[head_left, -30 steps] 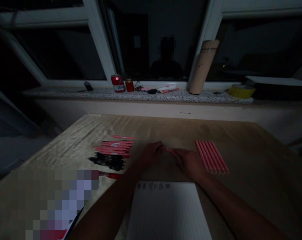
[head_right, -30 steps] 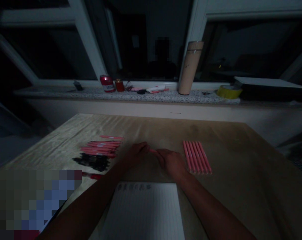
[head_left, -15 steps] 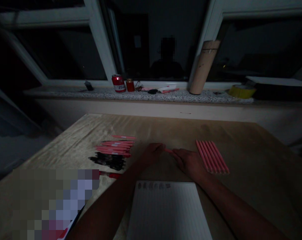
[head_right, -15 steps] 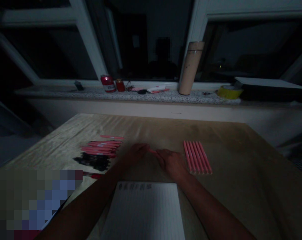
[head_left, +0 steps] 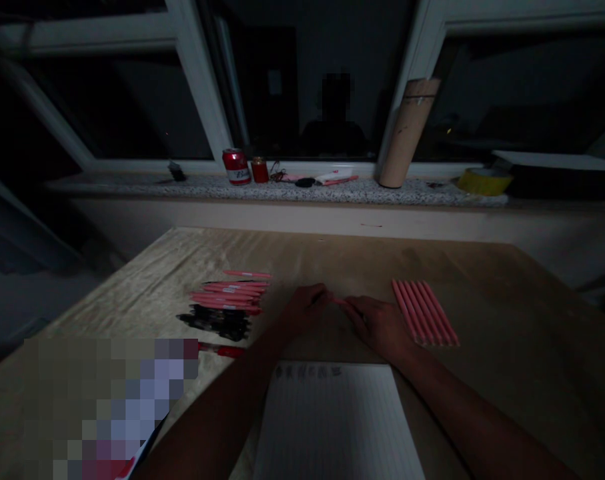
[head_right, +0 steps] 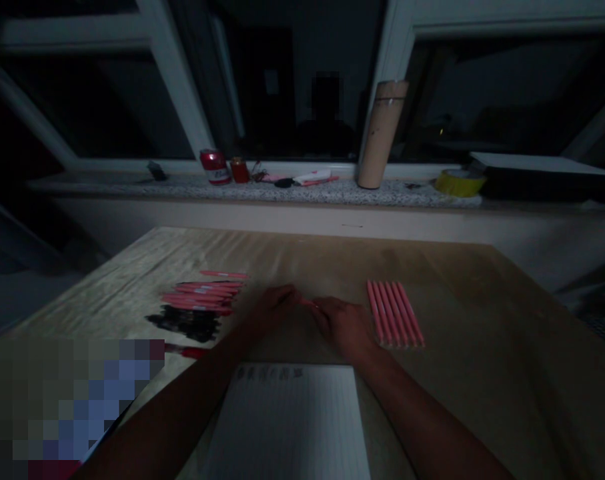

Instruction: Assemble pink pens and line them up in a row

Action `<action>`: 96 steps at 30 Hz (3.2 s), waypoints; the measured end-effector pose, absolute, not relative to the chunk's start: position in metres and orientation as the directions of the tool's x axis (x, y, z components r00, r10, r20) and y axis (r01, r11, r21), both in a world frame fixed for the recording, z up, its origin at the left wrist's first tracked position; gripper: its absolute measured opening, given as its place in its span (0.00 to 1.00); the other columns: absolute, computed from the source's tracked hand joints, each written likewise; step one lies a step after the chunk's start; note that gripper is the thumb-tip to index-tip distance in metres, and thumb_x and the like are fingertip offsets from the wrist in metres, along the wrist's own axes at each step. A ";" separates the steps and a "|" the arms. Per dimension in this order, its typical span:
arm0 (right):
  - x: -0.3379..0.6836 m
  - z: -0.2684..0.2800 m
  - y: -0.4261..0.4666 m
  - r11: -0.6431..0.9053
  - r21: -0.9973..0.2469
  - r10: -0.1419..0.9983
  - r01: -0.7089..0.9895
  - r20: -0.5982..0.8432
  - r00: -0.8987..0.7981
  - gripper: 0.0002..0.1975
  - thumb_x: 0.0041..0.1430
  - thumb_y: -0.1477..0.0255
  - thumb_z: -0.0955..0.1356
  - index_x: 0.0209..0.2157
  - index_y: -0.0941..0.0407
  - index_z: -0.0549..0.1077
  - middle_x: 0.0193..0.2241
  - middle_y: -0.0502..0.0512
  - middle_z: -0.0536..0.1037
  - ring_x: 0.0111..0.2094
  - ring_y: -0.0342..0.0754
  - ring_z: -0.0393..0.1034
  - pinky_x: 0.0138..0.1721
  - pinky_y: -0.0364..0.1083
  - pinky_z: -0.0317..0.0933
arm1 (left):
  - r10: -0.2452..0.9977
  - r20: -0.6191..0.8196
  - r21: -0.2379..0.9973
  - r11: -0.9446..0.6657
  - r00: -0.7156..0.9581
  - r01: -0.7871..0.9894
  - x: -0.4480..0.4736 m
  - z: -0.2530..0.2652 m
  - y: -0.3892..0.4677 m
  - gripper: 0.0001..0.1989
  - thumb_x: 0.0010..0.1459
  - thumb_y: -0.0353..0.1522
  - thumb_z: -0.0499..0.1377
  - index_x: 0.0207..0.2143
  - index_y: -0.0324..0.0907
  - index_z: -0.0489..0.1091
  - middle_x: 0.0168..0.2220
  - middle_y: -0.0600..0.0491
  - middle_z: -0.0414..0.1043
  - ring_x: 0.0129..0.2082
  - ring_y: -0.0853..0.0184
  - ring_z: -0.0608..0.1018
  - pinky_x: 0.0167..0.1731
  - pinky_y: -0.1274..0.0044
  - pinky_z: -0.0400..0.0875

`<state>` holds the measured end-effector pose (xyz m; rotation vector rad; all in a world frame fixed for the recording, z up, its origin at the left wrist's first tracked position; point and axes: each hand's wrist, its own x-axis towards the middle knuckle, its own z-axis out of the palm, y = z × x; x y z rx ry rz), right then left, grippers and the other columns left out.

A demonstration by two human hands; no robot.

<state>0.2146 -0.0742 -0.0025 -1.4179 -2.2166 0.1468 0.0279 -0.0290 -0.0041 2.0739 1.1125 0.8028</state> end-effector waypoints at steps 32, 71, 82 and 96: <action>0.215 -0.004 -0.075 0.425 -0.346 0.885 0.836 0.354 -0.303 0.17 0.62 0.62 0.57 0.38 0.53 0.74 0.33 0.54 0.78 0.31 0.46 0.72 0.33 0.42 0.61 | 0.885 0.198 0.750 -0.414 0.421 0.517 0.027 -0.005 -0.027 0.20 0.57 0.44 0.46 0.23 0.37 0.63 0.20 0.59 0.58 0.23 0.73 0.62 0.24 0.80 0.53; 0.215 -0.003 -0.075 0.449 -0.363 0.871 0.817 0.382 -0.309 0.15 0.62 0.63 0.58 0.37 0.52 0.74 0.32 0.52 0.78 0.31 0.45 0.72 0.33 0.42 0.60 | 0.853 0.279 0.671 -0.502 0.442 0.546 0.028 -0.006 -0.029 0.19 0.59 0.41 0.46 0.23 0.37 0.64 0.19 0.58 0.60 0.21 0.74 0.64 0.23 0.80 0.53; 0.216 -0.005 -0.073 0.447 -0.368 0.870 0.815 0.390 -0.301 0.15 0.62 0.63 0.58 0.36 0.53 0.74 0.32 0.53 0.77 0.30 0.45 0.71 0.33 0.42 0.60 | 0.862 0.278 0.727 -0.477 0.424 0.493 0.028 -0.004 -0.029 0.16 0.58 0.41 0.48 0.27 0.38 0.64 0.22 0.58 0.63 0.23 0.74 0.65 0.24 0.82 0.55; 0.215 -0.003 -0.075 0.447 -0.377 0.876 0.811 0.366 -0.313 0.15 0.62 0.64 0.58 0.39 0.53 0.73 0.33 0.54 0.77 0.31 0.46 0.72 0.33 0.42 0.60 | 0.883 0.270 0.681 -0.457 0.384 0.572 0.030 -0.003 -0.028 0.21 0.59 0.42 0.46 0.21 0.37 0.63 0.18 0.58 0.58 0.21 0.74 0.63 0.23 0.80 0.53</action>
